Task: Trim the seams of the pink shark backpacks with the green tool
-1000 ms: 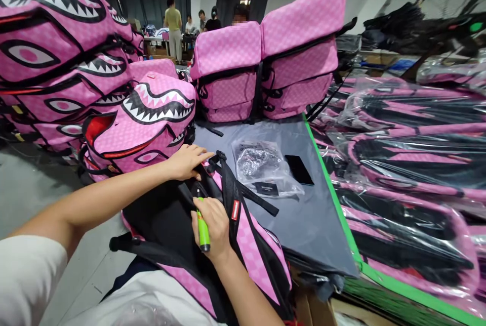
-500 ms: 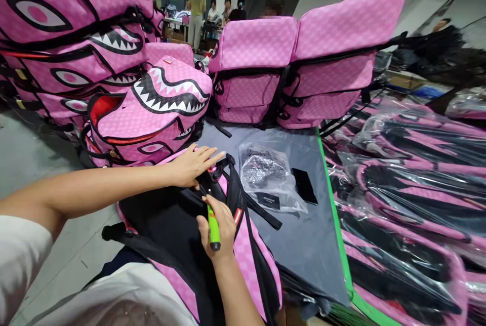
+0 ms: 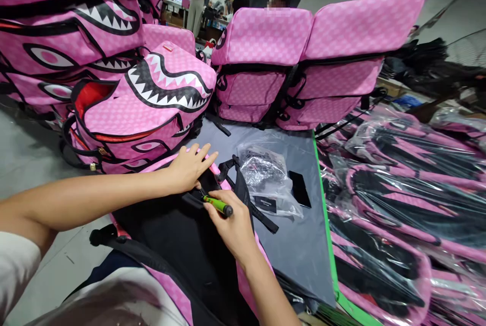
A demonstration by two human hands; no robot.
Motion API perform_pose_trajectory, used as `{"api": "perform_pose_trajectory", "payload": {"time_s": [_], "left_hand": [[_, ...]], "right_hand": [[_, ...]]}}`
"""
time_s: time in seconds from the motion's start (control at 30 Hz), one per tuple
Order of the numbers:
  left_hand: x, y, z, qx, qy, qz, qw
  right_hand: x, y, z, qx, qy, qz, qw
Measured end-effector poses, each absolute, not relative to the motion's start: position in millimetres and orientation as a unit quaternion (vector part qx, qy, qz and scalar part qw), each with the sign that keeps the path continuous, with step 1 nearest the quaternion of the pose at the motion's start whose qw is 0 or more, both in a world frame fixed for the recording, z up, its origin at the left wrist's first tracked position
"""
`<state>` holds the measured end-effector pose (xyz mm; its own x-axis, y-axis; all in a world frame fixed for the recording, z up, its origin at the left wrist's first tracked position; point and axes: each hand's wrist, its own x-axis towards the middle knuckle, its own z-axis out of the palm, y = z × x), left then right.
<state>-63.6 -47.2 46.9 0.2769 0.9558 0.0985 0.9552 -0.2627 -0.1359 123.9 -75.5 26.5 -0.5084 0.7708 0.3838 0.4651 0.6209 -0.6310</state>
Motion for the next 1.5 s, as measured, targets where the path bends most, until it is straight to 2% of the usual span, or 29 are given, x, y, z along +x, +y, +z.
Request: {"api": "perform_pose_trajectory", "payload": {"time_s": [0.1,0.27,0.57,0.87,1.07,1.5], "left_hand": [[-66.4,-45.5,49.6,-0.804,-0.589,-0.002,0.083],[-71.1,-43.9,50.0,-0.812,-0.579,-0.01,0.073],[-72.8,-40.9,49.7,-0.816,-0.575,-0.014,0.06],[-75.1,-39.1,53.8,-0.819,-0.573,-0.002,0.045],[-77.2,-38.8,56.7,-0.822,-0.569,-0.006,0.031],[-77.6,-32.7,56.3,-0.822,-0.569,0.011,0.013]], "right_hand": [[124.1,-66.9,32.2,-0.336,-0.854,0.263,0.298],[125.5,-67.3,35.2,-0.325,-0.884,0.24,0.237],[121.0,-63.3,39.0,-0.295,-0.908,0.225,0.194],[117.8,-63.5,37.7,-0.282,-0.92,0.18,0.205],[112.8,-64.3,37.1,-0.309,-0.904,0.21,0.207],[95.3,-83.7,21.6,-0.402,-0.851,0.147,0.304]]}}
